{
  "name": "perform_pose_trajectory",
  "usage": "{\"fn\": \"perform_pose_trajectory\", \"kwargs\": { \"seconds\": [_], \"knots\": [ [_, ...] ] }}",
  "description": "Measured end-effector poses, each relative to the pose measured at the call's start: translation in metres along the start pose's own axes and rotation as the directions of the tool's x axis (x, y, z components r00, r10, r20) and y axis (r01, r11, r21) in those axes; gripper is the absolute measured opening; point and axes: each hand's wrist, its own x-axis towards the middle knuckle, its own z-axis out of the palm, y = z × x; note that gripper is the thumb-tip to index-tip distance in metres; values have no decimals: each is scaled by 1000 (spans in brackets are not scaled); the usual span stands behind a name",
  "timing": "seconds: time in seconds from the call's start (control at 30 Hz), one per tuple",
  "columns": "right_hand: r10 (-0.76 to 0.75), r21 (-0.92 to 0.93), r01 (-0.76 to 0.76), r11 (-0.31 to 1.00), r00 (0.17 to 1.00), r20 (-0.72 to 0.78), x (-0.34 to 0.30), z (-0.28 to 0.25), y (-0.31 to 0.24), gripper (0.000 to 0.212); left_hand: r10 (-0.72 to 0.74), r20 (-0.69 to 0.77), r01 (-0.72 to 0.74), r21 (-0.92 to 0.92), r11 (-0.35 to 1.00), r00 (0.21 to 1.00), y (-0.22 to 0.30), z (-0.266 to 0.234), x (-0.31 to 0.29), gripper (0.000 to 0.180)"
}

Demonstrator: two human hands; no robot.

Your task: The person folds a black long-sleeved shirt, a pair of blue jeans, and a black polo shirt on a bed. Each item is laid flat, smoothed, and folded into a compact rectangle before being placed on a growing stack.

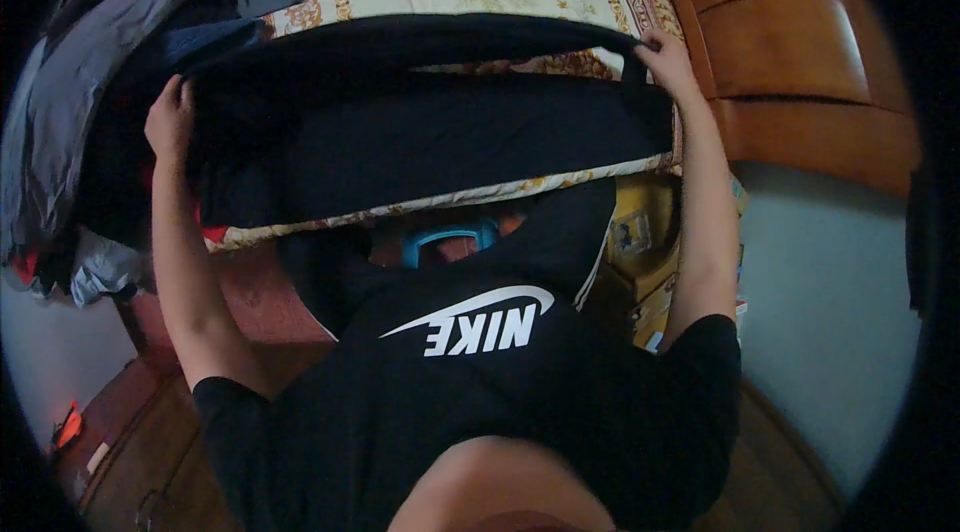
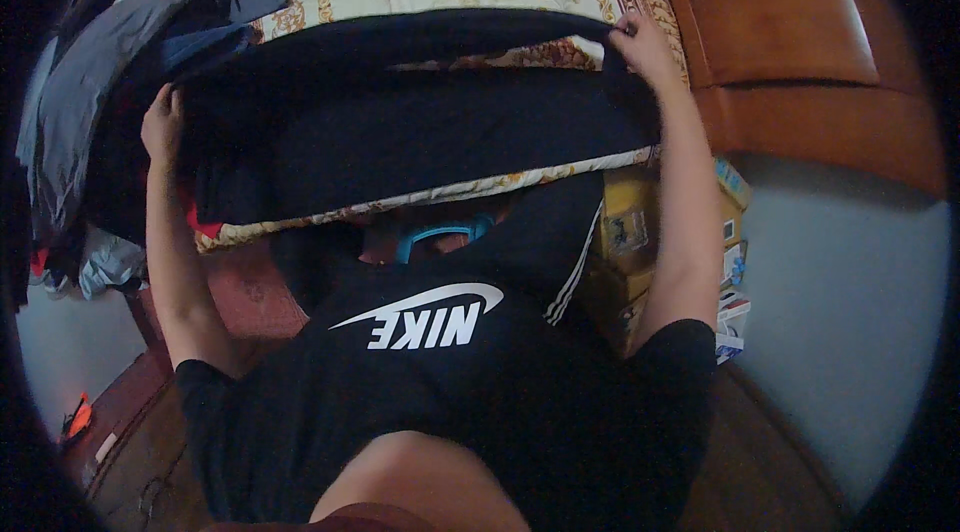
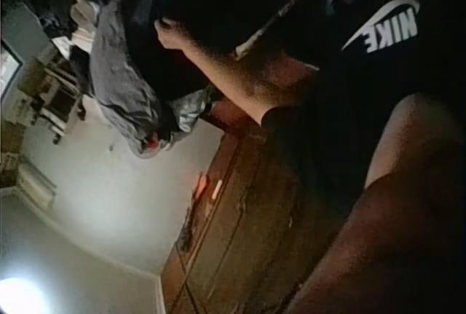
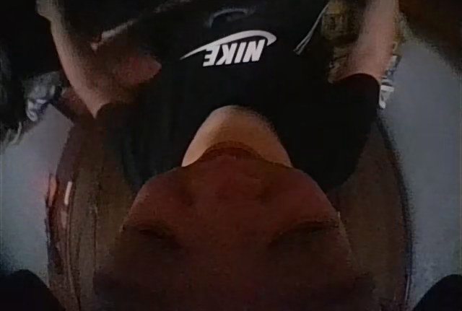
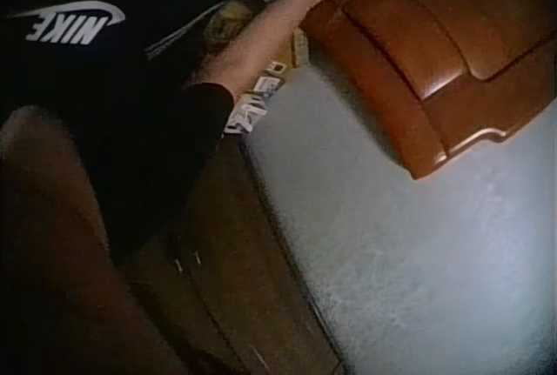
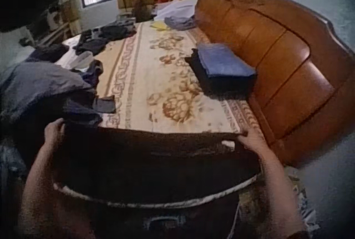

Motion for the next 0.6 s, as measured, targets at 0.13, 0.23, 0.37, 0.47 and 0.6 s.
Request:
{"fn": "perform_pose_trajectory", "kwargs": {
  "seconds": [0.13, 0.23, 0.37, 0.47, 0.6],
  "knots": [
    [-322, -171, 322, 931, 946, 29, 61, -18, -7, 26, -58, -2, 58, -48, 997, 998, -11, -2, 21, 40],
    [-379, -136, 379, 915, 925, 24, 86, -30, -10, 27, -90, -9, 89, -82, 993, 996, -5, 2, 28, 40],
    [-319, -460, 247, 853, 944, -84, 73, -41, -45, 24, -7, -194, -16, -113, 993, 981, -16, 8, 13, 34],
    [-563, -777, 337, 532, 826, -28, 38, -35, -33, 24, 369, -416, -398, 19, 917, 831, -42, 32, -18, 24],
    [-463, -732, 251, 633, 881, -98, -29, -7, 14, 26, 652, -269, -673, 18, 740, 709, -34, 44, -97, 20]
  ]
}}
